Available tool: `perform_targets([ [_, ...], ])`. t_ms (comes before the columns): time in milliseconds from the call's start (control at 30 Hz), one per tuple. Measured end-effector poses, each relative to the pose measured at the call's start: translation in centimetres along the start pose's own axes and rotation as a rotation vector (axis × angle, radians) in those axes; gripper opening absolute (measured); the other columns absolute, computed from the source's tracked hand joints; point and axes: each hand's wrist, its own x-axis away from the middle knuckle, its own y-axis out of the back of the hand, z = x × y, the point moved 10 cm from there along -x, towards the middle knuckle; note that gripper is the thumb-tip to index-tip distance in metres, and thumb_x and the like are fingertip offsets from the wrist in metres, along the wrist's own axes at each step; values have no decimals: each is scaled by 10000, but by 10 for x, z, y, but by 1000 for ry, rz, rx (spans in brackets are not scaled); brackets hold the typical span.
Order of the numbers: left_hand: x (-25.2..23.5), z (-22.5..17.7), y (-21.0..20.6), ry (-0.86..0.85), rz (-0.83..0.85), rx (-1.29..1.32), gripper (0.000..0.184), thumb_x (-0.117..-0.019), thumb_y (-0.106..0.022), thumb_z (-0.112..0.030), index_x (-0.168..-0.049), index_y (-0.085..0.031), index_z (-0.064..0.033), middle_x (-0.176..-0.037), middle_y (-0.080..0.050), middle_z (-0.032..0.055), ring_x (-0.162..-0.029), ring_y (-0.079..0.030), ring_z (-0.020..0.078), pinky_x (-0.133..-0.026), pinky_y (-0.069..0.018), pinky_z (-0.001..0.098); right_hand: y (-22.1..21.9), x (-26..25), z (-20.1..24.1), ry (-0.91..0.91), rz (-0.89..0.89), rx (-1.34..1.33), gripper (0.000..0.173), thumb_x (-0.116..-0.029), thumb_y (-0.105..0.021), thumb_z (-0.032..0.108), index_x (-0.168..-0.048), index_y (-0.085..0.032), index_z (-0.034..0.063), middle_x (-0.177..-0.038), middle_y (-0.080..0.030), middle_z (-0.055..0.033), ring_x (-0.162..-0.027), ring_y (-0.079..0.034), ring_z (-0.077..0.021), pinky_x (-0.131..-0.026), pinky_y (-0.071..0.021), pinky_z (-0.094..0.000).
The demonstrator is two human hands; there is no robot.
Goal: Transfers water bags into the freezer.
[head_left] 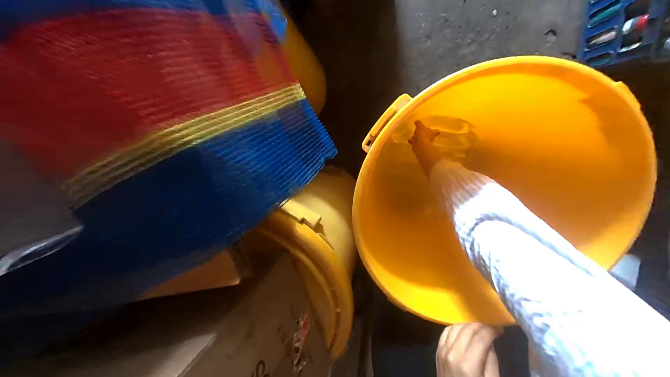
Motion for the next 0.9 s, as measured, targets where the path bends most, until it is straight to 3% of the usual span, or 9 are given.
perform_targets([
  [100,4,9,3,28,-6,7,194,-896,-604,-36,-938,-793,-56,-951,-779,62,-924,-730,164,-908,-561,298,-9,76,31,-137,-3,144,762,-1063,-556,196,-1603,-70,-32,-1597,-293,-284,-1410,-425,-368,-1104,-440,-452],
  [233,5,8,6,47,2,33,188,-893,-614,-22,-945,-792,-45,-961,-778,68,-934,-732,166,-914,-565,303,-16,44,12,-188,55,-15,886,-1022,-620,199,-1625,13,58,-1610,-261,-263,-1416,-422,-362,-1083,-474,-460],
  [367,8,-1,22,97,-64,131,217,-891,-603,-7,-986,-793,-52,-987,-774,51,-965,-720,121,-918,-570,271,4,20,-17,-298,270,-248,519,-988,-591,309,-1428,-435,82,-1290,-575,-152,-1092,-624,-248,-857,-569,-385],
  [467,15,-14,35,115,-167,271,197,-930,-580,-30,-991,-768,-31,-995,-764,49,-1002,-708,88,-934,-563,232,79,78,2,-255,360,-144,275,-1011,-519,295,-1231,-545,133,-1007,-608,-68,-856,-625,-207,-703,-557,-407],
  [567,21,-18,42,252,-296,513,199,-986,-534,-8,-1075,-709,19,-1043,-736,37,-1012,-691,71,-931,-568,239,146,157,9,-215,543,102,256,-1074,-456,240,-1261,-552,93,-911,-646,-50,-702,-652,-151,-603,-587,-316],
  [633,20,-11,41,437,-350,691,336,-1041,-459,-105,-1309,-541,80,-1182,-676,82,-1066,-665,110,-933,-559,287,175,228,5,-150,744,342,318,-1054,-465,153,-1359,-476,64,-885,-652,-57,-613,-635,-127,-536,-566,-285],
  [733,13,-10,28,718,-256,1005,838,-1038,-403,-572,-1613,-37,-84,-1511,-477,133,-1270,-588,183,-1016,-522,365,230,349,-7,-116,807,546,613,-914,-644,116,-1444,-349,34,-954,-617,-103,-628,-608,-147,-557,-548,-324],
  [767,9,-15,26,790,-232,1094,814,-1038,-369,-585,-1618,-12,-138,-1478,-505,109,-1215,-616,165,-963,-547,342,248,385,-13,-117,813,563,655,-894,-693,130,-1450,-360,36,-970,-637,-105,-640,-618,-144,-573,-555,-326],
  [900,23,-14,24,980,-319,1293,309,-1062,-375,-188,-1363,-402,-120,-983,-690,76,-708,-700,149,-598,-607,294,280,442,-29,-23,990,727,638,-894,-747,365,-1378,-471,55,-1073,-702,-97,-899,-711,-165,-815,-599,-383],
])
